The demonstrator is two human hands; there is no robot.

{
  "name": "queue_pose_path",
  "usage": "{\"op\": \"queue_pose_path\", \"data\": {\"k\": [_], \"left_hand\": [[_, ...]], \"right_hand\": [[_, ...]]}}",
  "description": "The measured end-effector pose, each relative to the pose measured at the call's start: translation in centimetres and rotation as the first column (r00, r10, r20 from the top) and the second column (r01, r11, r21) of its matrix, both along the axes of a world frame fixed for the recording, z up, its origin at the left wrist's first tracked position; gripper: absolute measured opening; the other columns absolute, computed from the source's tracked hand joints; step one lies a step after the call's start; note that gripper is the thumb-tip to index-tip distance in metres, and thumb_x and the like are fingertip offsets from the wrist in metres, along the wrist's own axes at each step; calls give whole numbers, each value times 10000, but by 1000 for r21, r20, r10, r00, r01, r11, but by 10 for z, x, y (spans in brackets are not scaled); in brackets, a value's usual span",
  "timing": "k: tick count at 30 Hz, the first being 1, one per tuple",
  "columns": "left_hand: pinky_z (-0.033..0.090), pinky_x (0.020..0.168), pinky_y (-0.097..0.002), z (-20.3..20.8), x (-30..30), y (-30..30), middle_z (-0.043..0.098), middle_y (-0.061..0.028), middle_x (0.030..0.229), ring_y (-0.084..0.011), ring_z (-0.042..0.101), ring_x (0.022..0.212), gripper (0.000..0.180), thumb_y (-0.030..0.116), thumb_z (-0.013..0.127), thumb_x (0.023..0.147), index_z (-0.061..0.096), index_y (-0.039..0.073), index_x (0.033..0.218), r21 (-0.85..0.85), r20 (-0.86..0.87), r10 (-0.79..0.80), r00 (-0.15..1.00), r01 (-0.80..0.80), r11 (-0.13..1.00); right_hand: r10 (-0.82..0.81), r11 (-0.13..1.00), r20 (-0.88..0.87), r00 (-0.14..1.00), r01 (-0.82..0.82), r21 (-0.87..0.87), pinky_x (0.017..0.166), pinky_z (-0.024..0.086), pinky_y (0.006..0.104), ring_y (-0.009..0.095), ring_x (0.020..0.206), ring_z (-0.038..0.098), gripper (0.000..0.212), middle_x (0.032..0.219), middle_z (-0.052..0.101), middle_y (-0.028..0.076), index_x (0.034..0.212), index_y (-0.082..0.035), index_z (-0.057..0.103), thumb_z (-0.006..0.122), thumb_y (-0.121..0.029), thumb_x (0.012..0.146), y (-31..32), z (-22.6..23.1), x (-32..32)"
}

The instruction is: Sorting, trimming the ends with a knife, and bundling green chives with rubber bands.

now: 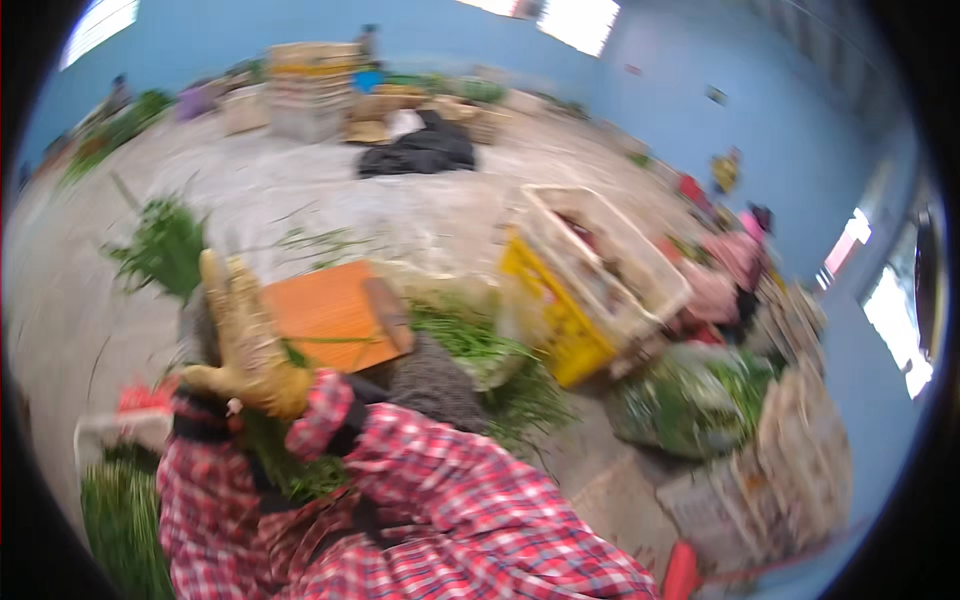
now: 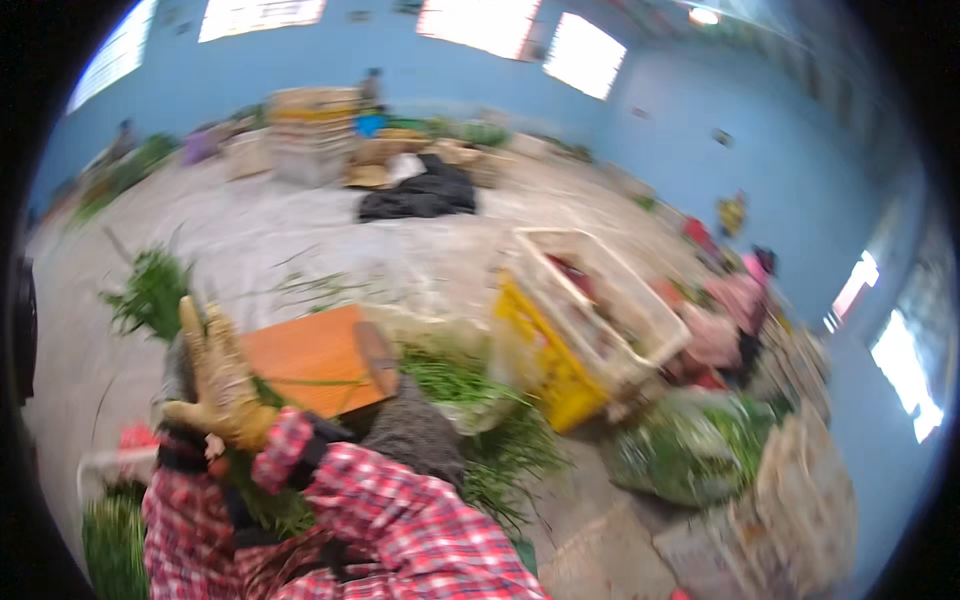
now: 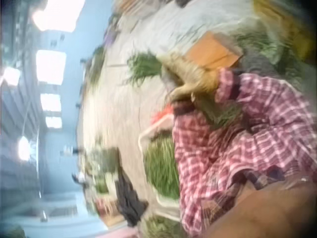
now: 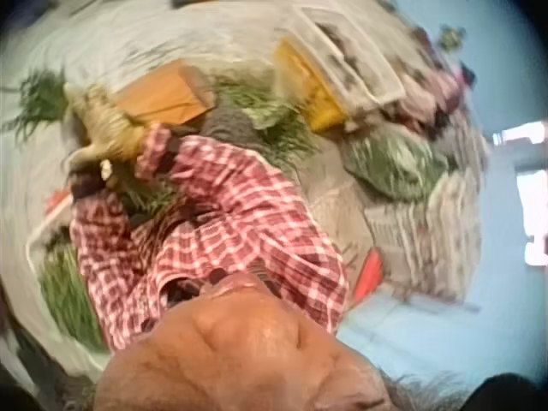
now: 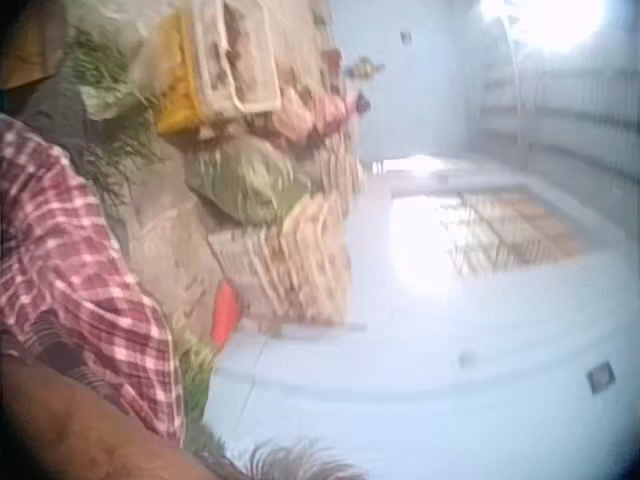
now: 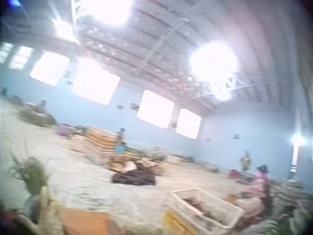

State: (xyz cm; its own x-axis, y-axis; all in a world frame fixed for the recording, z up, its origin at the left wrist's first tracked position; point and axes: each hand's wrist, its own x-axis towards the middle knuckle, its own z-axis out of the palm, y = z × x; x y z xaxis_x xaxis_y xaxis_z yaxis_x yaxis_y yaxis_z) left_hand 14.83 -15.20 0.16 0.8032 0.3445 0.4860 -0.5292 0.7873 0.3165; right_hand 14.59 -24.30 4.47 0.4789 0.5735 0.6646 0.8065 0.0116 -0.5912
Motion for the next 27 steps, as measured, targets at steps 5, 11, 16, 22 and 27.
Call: {"op": "queue_pose_path", "data": {"k": [5, 11, 16, 22, 27], "left_hand": [[486, 810, -324, -25, 35, 27, 599, -99, 1055, -164, 568, 933, 266, 152, 528, 921, 570, -8, 1130, 477, -263, 57, 963, 78, 875], [489, 788, -261, -21, 35, 16, 610, -38, 1026, -116, 565, 915, 260, 140, 604, 903, 578, 1, 1120, 877, -273, 333, 903, 91, 472], [457, 876, -300, -19, 42, 49, 606, -55, 1090, -141, 544, 999, 286, 176, 603, 892, 575, 31, 1137, 647, 692, 284, 664, -395, -652], [428, 941, -314, 108, -22, 20, 597, -110, 1158, -184, 552, 1075, 361, 221, 583, 895, 567, 0, 1181, 945, -190, 284, 940, 97, 313], [510, 582, -378, 28, -73, 101, 638, -179, 710, -303, 593, 578, 554, 491, 444, 928, 627, -9, 777, 798, -268, 155, 951, 128, 588]], "right_hand": [[-131, 987, -230, 964, 149, 59, 1082, 255, 408, 412, 1339, 262, 1214, 1433, 267, 285, 1486, -90, -27, 798, -258, 610, -23, 5, 50], [230, 971, -504, 833, -157, 183, 801, 479, 302, 173, 894, 572, 751, 979, 604, 72, 1249, -42, 420, 773, -99, 589, -48, 17, 79], [477, 865, -503, 721, -287, 411, 690, 470, 292, 121, 773, 529, 515, 854, 572, -14, 1131, -49, 546, 718, -67, 645, -36, 26, 62], [143, 961, -560, 816, 21, 275, 590, 478, 286, 135, 622, 558, 133, 701, 605, 47, 847, -36, 635, 689, -82, 735, -85, 71, 98], [338, 866, -500, 797, -56, 497, 599, 494, 249, 132, 670, 597, 111, 756, 639, 66, 874, 37, 651, 625, -40, 798, -84, 65, 137]]}}
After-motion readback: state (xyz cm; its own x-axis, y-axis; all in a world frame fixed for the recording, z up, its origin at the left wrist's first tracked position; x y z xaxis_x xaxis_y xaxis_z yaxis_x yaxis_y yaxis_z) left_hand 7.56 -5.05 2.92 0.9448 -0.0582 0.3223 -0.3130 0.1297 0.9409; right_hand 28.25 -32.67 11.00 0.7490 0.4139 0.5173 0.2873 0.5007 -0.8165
